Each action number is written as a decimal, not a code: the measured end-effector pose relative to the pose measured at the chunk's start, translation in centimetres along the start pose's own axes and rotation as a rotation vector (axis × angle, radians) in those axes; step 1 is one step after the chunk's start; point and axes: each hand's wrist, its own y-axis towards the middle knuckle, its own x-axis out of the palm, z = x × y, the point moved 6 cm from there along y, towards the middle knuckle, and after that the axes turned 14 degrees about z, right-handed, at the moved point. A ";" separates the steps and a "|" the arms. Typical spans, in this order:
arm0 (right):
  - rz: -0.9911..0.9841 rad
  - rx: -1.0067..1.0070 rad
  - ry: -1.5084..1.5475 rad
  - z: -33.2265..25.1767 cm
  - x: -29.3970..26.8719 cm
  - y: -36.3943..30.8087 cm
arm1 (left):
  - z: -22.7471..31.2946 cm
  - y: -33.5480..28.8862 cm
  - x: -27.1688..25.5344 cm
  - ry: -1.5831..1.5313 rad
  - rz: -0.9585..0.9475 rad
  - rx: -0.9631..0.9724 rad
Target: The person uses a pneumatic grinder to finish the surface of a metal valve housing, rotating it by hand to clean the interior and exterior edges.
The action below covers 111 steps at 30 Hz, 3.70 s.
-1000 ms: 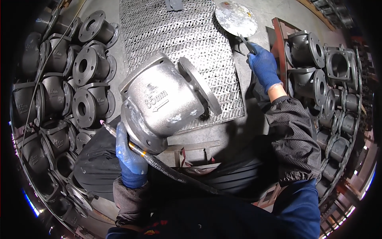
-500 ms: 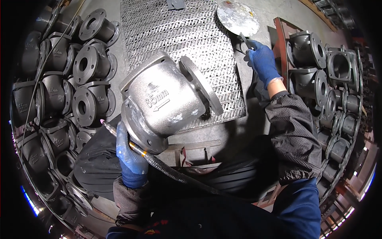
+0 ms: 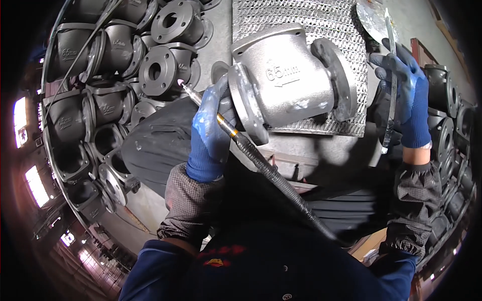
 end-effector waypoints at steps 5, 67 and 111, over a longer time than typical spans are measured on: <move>-0.002 -0.144 -0.060 -1.4 3.4 -3.2 | -1.0 1.3 -1.4 -0.522 0.173 -0.553; -0.473 -0.549 -0.913 -1.7 5.2 -17.8 | -1.6 0.8 0.9 -1.019 -0.119 -0.404; -0.584 -0.313 -1.237 0.0 7.7 -17.5 | -0.9 -0.1 1.2 -0.816 -0.059 -0.377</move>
